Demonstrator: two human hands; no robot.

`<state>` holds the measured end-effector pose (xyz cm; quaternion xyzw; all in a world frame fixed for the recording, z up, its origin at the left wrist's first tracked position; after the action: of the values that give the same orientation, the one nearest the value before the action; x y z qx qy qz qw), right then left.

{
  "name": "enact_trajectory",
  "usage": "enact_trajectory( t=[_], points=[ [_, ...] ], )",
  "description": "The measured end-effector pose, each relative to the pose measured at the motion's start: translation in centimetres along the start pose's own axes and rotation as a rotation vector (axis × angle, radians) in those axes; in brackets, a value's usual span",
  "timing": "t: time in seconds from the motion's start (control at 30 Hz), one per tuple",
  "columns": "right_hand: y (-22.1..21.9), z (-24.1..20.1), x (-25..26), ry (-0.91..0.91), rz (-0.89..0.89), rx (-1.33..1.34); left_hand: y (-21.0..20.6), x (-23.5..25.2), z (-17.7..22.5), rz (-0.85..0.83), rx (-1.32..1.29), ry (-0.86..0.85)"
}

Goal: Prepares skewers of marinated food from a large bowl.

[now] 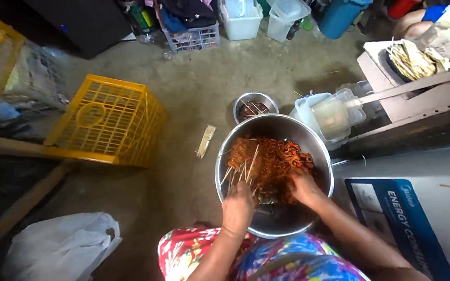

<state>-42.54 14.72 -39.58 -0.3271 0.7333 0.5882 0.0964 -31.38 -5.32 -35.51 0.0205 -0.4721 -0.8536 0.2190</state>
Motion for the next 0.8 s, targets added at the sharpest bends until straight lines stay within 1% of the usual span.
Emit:
enact_trajectory(
  t=[0.07, 0.1, 0.13, 0.17, 0.2, 0.27, 0.3, 0.33, 0.37, 0.4, 0.47, 0.5, 0.57, 0.63, 0.67, 0.7, 0.73, 0.8],
  points=[
    [1.3, -0.1, -0.4, 0.017, 0.047, -0.002, 1.1, -0.7, 0.8, 0.010, 0.050, -0.035],
    [1.7, -0.4, -0.6, 0.009, 0.044, 0.055, 1.2, -1.2, 1.5, -0.015, 0.052, -0.052],
    [1.9, -0.5, -0.8, -0.016, 0.001, 0.121, 0.9, -1.7, 2.1, -0.082, 0.045, -0.046],
    [1.5, -0.6, -1.0, -0.049, -0.082, 0.180, 0.1, -2.0, 2.6, -0.201, 0.038, -0.014],
    [0.8, -0.7, -1.2, -0.085, -0.188, 0.219, -1.1, -2.3, 2.9, -0.375, 0.036, 0.046],
    [-0.9, -0.8, -1.8, -0.130, -0.369, 0.197, -4.0, -2.8, 3.1, -0.845, 0.036, 0.211],
    [-1.7, -0.6, -2.1, -0.148, -0.435, 0.140, -5.1, -3.2, 3.2, -0.994, 0.038, 0.245],
    [-2.3, -0.3, -2.5, -0.169, -0.498, 0.065, -5.8, -3.8, 3.7, -1.072, 0.025, 0.244],
    [-2.6, 0.0, -2.9, -0.184, -0.547, -0.016, -5.7, -4.4, 4.5, -1.095, -0.005, 0.226],
    [-2.7, 0.1, -3.3, -0.187, -0.586, -0.097, -4.6, -5.2, 5.4, -1.093, -0.052, 0.212],
    [-2.6, -0.2, -3.9, -0.127, -0.616, -0.221, -0.9, -7.0, 6.4, -1.037, -0.152, 0.199],
    [-2.3, -0.5, -4.0, -0.087, -0.609, -0.245, 1.3, -7.8, 6.3, -0.989, -0.188, 0.194],
    [-1.2, -1.4, -3.7, -0.057, -0.568, -0.239, 5.7, -9.5, 4.4, -0.915, -0.227, 0.224],
    [0.3, -2.1, -3.3, -0.079, -0.485, -0.115, 9.6, -12.4, 0.8, -0.886, -0.210, 0.310],
    [1.4, -3.2, -3.6, -0.102, -0.435, -0.069, 11.3, -14.5, -1.3, -0.896, -0.193, 0.375],
    [2.7, -5.9, -4.3, -0.101, -0.379, -0.068, 13.0, -16.5, -3.9, -0.898, -0.177, 0.448],
    [3.9, -9.8, -5.9, -0.090, -0.341, -0.084, 14.8, -18.8, -6.4, -0.880, -0.180, 0.515],
    [4.8, -18.1, -10.2, -0.070, -0.343, -0.088, 19.3, -23.2, -9.8, -0.820, -0.261, 0.616]
  ],
)
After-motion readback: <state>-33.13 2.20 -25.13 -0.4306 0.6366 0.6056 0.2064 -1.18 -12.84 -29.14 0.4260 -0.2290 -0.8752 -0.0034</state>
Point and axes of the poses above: each hand's wrist, its own x-axis towards the middle knuckle, its own y-axis out of the back of the hand, z = x × y, the point moved 8 cm from there along x, towards the middle knuckle
